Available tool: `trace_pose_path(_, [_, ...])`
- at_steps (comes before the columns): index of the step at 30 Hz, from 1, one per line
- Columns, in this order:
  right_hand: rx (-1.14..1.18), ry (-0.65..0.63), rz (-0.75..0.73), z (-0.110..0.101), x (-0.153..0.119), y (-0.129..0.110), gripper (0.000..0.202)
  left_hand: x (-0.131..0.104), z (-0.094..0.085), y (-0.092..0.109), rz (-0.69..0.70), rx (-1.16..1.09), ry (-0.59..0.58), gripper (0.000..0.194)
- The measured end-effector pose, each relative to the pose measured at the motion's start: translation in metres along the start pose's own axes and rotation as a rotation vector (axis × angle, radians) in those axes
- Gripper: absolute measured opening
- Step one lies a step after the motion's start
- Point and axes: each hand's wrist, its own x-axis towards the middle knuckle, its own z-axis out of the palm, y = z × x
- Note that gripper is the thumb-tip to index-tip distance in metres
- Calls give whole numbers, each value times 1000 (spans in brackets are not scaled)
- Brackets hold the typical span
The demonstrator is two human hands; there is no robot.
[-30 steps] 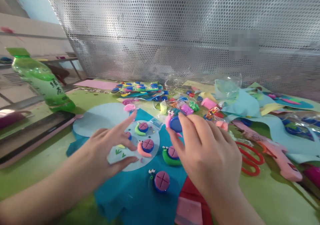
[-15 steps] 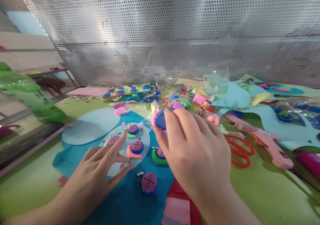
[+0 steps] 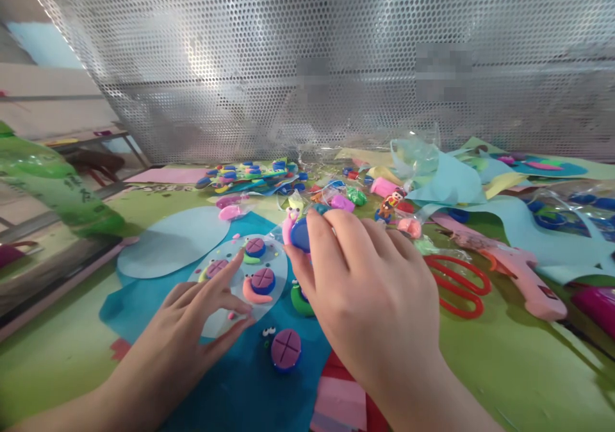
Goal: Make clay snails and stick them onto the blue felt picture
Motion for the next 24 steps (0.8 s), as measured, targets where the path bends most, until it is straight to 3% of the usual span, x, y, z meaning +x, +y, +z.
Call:
trace_pose_path(17, [25, -14, -10, -1, -1, -2, 26, 0, 0, -1, -55, -75, -93, 72])
trace_pose_path(24, [65, -2, -15, -5, -1, -3, 24, -1, -2, -1, -11, -102, -44, 68])
